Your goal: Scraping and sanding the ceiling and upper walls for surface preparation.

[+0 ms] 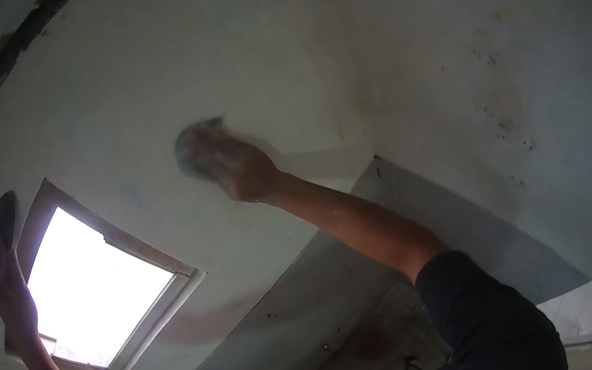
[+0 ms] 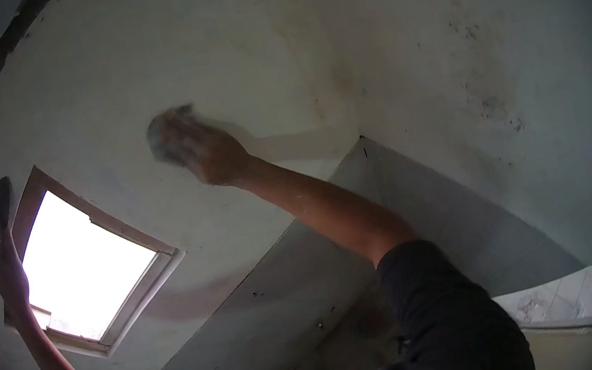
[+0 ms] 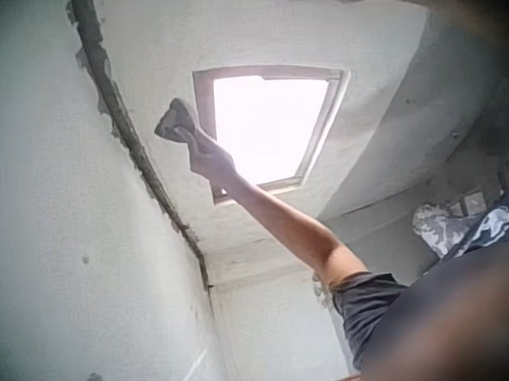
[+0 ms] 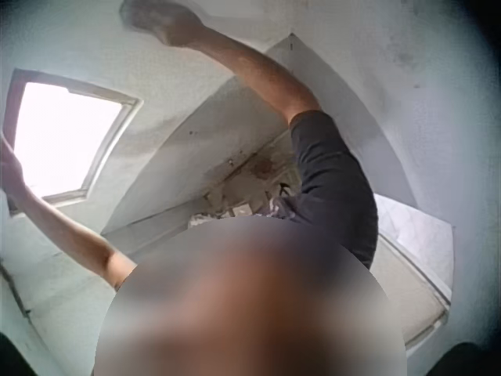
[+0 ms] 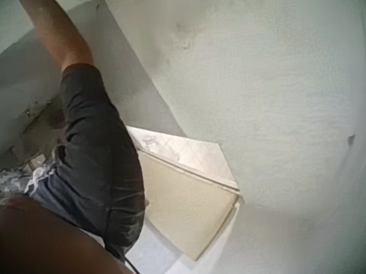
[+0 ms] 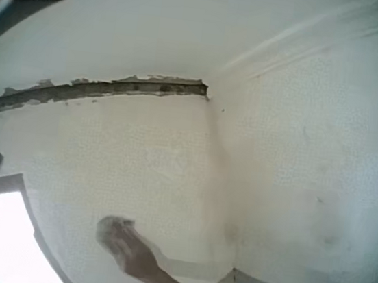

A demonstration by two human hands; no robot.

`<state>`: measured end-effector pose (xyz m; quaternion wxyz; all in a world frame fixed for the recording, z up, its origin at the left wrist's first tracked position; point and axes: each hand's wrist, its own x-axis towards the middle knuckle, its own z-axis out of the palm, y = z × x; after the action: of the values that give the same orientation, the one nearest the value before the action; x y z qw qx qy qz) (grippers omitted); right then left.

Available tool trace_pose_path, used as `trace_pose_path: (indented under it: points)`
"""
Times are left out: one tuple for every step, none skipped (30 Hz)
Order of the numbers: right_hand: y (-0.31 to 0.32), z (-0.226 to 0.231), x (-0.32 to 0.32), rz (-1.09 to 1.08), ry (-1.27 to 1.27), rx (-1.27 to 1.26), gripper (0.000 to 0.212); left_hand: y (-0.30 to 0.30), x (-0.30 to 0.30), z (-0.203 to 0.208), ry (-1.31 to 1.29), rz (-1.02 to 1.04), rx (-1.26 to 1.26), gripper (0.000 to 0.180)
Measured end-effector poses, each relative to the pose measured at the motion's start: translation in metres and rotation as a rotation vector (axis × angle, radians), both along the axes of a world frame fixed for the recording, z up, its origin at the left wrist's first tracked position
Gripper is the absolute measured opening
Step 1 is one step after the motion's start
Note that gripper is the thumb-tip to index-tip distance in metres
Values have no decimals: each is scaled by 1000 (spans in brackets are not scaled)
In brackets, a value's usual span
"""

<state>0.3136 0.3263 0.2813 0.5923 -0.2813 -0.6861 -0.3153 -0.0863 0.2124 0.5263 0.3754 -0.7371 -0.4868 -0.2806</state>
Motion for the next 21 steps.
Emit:
trace_pose_path:
  points:
    - [4,0,13,-12,14,-1,38,-3,-2,3,14,-12,-1,42]
    - [17,-1,48,-32,-35,49,37,-4,2,5,-22,-29,-29,42]
    - [28,-2,88,-58,-94,101,36,0,5,2,-67,-51,-56,42]
    - [29,-6,117,-342,28,54,36,0,3,-1,-77,-31,-48,42]
    - [35,-8,147,-350,338,-30,37,0,13,-1,-17,-37,-9,42]
    - [39,-10,176,-299,602,-20,39,2,25,-3,33,-53,27,41]
    - [37,1,176,-426,822,-146,44,-4,40,-6,-1,-55,-14,41]
    - [43,11,177,-432,829,-124,44,-7,50,-7,-75,-47,-67,41]
    - [53,24,178,-570,763,-53,45,-5,58,-7,-76,-86,-64,41]
    - [63,37,174,-701,694,10,46,-5,64,-8,-77,-115,-64,41]
    - [58,58,142,-746,463,-12,44,-10,60,-8,-72,-98,-51,41]
    - [38,79,103,-781,232,-27,43,-16,51,-7,-70,-50,-56,41]
    - [18,85,79,-480,122,45,41,-19,47,-6,-70,-21,-63,41]
    - [7,88,64,-180,11,112,39,-20,44,-5,-65,-19,-55,41]
    - [18,83,80,-114,-10,176,36,-20,44,-5,-67,-34,-46,42]
    - [28,77,108,-248,34,139,40,-20,44,-5,-70,-45,-37,42]
    - [37,69,132,-317,148,125,45,-21,43,-6,-71,-35,-38,42]
    - [48,59,149,-384,348,119,45,-20,46,-4,-54,-31,-43,42]
    - [58,49,176,-437,450,84,48,-16,53,-2,-36,-40,-49,42]
    - [58,55,172,-432,606,43,50,-17,51,0,-39,-16,-41,42]
    - [43,77,159,-249,966,-213,52,-17,54,0,-10,18,-57,42]
